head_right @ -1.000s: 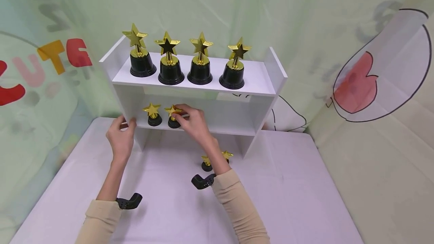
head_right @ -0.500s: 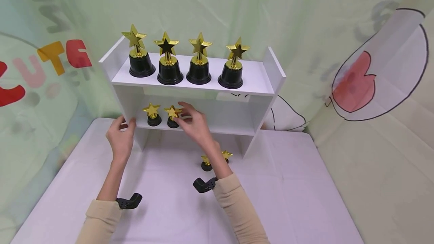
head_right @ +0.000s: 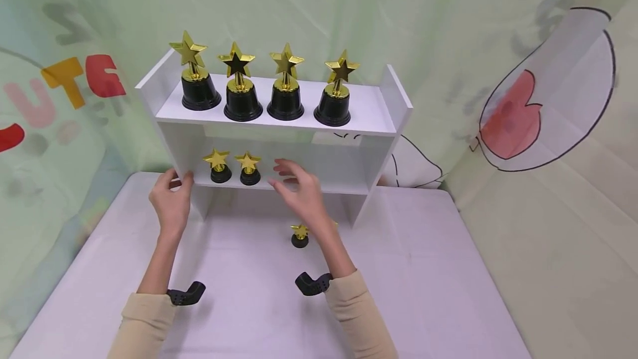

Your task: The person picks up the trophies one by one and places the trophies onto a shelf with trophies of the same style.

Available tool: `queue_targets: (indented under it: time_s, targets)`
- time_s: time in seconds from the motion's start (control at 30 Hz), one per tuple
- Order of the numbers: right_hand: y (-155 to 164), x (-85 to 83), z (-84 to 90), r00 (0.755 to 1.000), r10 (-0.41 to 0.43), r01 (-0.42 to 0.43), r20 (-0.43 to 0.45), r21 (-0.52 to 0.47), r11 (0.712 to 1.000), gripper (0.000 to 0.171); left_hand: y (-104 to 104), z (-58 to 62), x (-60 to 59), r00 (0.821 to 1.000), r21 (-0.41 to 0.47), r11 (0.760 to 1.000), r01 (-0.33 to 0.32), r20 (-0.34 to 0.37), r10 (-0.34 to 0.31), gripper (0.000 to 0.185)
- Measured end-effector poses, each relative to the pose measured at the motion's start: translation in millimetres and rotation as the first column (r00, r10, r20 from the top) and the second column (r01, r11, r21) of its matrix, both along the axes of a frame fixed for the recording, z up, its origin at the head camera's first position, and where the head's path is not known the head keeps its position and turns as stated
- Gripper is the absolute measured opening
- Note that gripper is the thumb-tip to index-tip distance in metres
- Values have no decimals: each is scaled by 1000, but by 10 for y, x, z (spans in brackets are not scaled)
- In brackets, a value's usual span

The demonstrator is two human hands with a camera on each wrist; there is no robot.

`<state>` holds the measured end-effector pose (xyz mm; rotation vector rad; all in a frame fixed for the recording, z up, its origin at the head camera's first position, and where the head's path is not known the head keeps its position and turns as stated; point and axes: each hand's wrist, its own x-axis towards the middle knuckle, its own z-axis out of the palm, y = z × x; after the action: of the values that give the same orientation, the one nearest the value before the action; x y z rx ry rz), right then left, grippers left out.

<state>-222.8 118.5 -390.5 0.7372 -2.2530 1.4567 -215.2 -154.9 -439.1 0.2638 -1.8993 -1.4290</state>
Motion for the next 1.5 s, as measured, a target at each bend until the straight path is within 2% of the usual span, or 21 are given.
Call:
queue_targets:
  time_s: [0.27, 0.43, 0.7, 0.9, 1.13, 1.5]
  targets:
    - [211, 180, -103, 998, -16, 16, -55, 17, 1000, 29, -34, 12, 14, 1000, 6, 1000, -11, 5, 11, 25]
    - [360, 298, -238, 999, -14, 17, -44, 75, 997, 28, -36, 5, 10, 1000, 2, 1000, -8, 3, 8, 26]
    - [533, 408, -600, 998, -66, 66, -9, 191, 979, 29, -36, 14, 5, 1000, 13, 1000, -9, 3, 9, 25]
    - [557, 428, -874, 997, -77, 71, 15, 246, 967, 38, -34, 19, 7, 1000, 20, 1000, -10, 7, 10, 24]
    - [562, 436, -1112, 992, -90, 67, 94, 218, 974, 42, -27, 6, 2, 1000, 10, 1000, -2, -3, 3, 24]
    - [578, 420, -1306, 989, -105, 85, 106, 182, 980, 30, -4, 8, 2, 1000, 20, 1000, 10, 3, -10, 24]
